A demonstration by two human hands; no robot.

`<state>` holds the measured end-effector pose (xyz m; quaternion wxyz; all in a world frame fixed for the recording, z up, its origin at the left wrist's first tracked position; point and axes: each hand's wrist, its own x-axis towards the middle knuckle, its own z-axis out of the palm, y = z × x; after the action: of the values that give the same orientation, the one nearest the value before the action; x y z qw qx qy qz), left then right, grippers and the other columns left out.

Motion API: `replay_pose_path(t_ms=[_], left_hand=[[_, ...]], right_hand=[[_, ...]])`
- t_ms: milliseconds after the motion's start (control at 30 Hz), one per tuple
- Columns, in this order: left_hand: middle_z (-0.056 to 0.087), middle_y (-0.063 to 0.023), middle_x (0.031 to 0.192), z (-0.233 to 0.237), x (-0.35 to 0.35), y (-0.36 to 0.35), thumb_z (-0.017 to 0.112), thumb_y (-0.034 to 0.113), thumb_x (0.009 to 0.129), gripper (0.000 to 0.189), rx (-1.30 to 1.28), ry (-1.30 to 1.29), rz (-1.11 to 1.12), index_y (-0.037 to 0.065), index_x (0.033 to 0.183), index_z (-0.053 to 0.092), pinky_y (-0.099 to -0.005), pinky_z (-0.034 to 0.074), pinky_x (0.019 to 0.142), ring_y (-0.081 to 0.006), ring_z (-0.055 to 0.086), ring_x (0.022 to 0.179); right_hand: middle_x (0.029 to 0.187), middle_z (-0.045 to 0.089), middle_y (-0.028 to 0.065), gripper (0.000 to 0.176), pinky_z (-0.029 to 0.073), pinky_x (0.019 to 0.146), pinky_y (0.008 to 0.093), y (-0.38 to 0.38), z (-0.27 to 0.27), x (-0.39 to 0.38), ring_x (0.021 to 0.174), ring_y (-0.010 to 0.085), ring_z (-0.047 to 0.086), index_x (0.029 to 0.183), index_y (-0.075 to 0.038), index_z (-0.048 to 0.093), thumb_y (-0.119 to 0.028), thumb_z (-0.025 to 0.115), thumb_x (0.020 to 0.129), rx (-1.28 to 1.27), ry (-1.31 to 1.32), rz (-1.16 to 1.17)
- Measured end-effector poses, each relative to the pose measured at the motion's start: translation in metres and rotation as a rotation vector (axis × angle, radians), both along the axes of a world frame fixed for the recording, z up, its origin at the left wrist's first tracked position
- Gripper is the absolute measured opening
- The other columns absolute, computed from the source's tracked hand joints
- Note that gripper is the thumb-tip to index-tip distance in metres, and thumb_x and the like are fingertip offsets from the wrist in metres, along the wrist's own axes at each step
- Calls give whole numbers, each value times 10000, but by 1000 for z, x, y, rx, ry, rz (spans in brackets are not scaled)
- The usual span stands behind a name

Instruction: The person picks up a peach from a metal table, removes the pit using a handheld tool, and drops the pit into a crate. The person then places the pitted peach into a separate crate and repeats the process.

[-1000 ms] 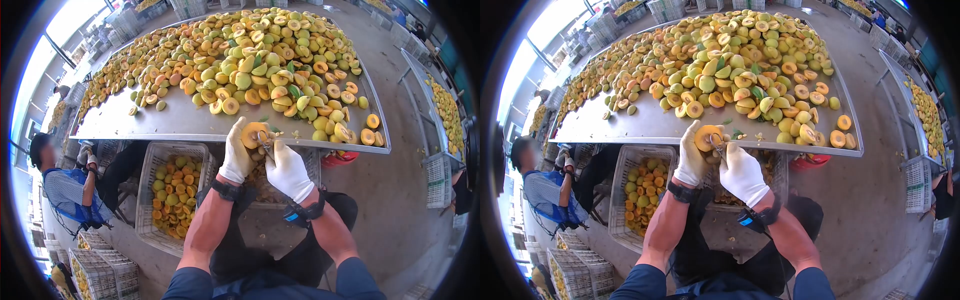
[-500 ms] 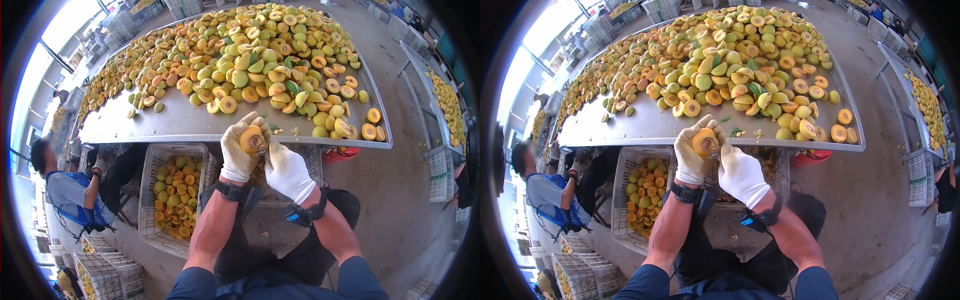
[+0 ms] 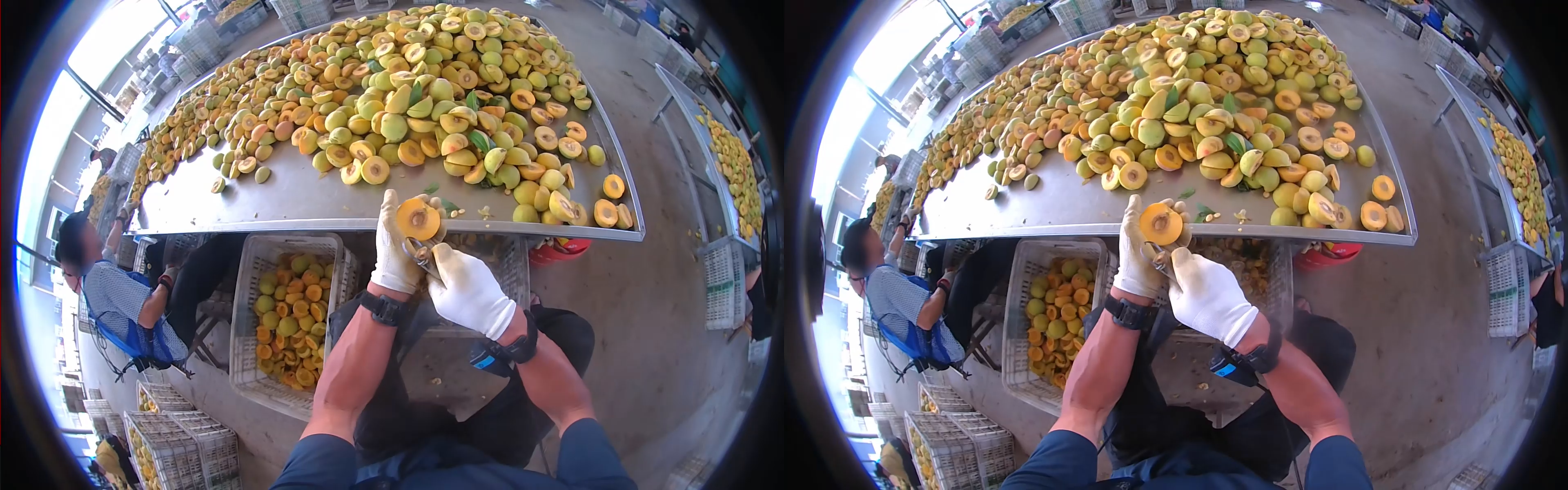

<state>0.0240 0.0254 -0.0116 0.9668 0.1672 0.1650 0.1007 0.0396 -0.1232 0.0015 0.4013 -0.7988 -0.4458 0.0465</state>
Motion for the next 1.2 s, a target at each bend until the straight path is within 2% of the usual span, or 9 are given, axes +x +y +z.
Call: replay_pose_path(t_ms=[133, 200, 233, 333, 433, 800, 1000, 1133, 1200], left_hand=[[635, -178, 1045, 7, -3, -14, 470, 363, 978, 425, 307, -21, 199, -46, 1062, 554, -373, 575, 796, -278, 638, 884], [661, -156, 1033, 6, -8, -14, 551, 112, 949, 227, 1265, -2, 306, -61, 1097, 560, -325, 562, 852, -225, 653, 947], [652, -150, 930, 10, -7, -19, 513, 290, 964, 359, 1308, 44, 386, -58, 1002, 595, -386, 546, 827, -254, 638, 854], [657, -118, 893, 9, -5, -11, 548, 297, 958, 358, 532, -50, 177, -54, 1002, 606, -354, 539, 765, -219, 636, 793], [656, -104, 863, 14, -2, -8, 539, 257, 967, 315, 628, 96, 107, -41, 987, 640, -309, 522, 729, -190, 629, 787], [666, -42, 858, 30, -13, -14, 572, 34, 897, 178, 907, 15, 53, -55, 988, 697, -200, 468, 649, -60, 584, 749], [663, -61, 872, 28, -16, -4, 612, -13, 887, 132, 1730, -79, 277, -50, 979, 699, -281, 520, 664, -134, 632, 719], [672, -84, 886, 34, -22, -3, 568, -3, 888, 169, 1712, -44, 260, -47, 977, 704, -277, 514, 645, -183, 642, 709], [657, -113, 876, 35, -25, 2, 493, 101, 916, 259, 832, -15, 226, -51, 999, 686, -285, 508, 697, -193, 622, 764]], right_hand=[[791, 616, 248, 179, 486, 635, 496, 0, 14, 4, 759, 460, 605, 931, 15, 514, -53, 639, 823, 19, 102, -103], [790, 608, 271, 218, 482, 642, 500, 1, 9, 6, 760, 485, 590, 968, 33, 518, -50, 647, 815, 71, 84, -130], [790, 608, 271, 218, 482, 642, 500, 1, 4, 6, 760, 485, 590, 968, 33, 518, -50, 647, 815, 70, 86, -131], [736, 616, 202, 223, 487, 554, 435, -1, 9, 10, 620, 398, 615, 1024, 33, 520, -48, 634, 850, 77, -38, -65], [694, 509, 6, 164, 387, 409, 221, -14, 59, 13, 479, 60, 456, 1074, -16, 514, -75, 583, 936, 228, 1312, 263], [730, 529, 10, 232, 447, 417, 247, -20, 49, 26, 513, 75, 499, 1137, -14, 520, -62, 551, 912, 166, 1178, 122], [736, 543, 18, 297, 458, 419, 250, -23, 53, 26, 494, 87, 504, 1203, -2, 511, -75, 548, 918, -24, 1012, 93], [745, 550, 26, 240, 459, 422, 251, -21, 55, 22, 497, 89, 510, 1145, 1, 527, -87, 552, 924, 53, 1074, -32], [747, 536, 9, 159, 452, 416, 233, -23, 49, 28, 504, 65, 500, 1063, -10, 537, -95, 553, 929, 305, 1048, -146]])
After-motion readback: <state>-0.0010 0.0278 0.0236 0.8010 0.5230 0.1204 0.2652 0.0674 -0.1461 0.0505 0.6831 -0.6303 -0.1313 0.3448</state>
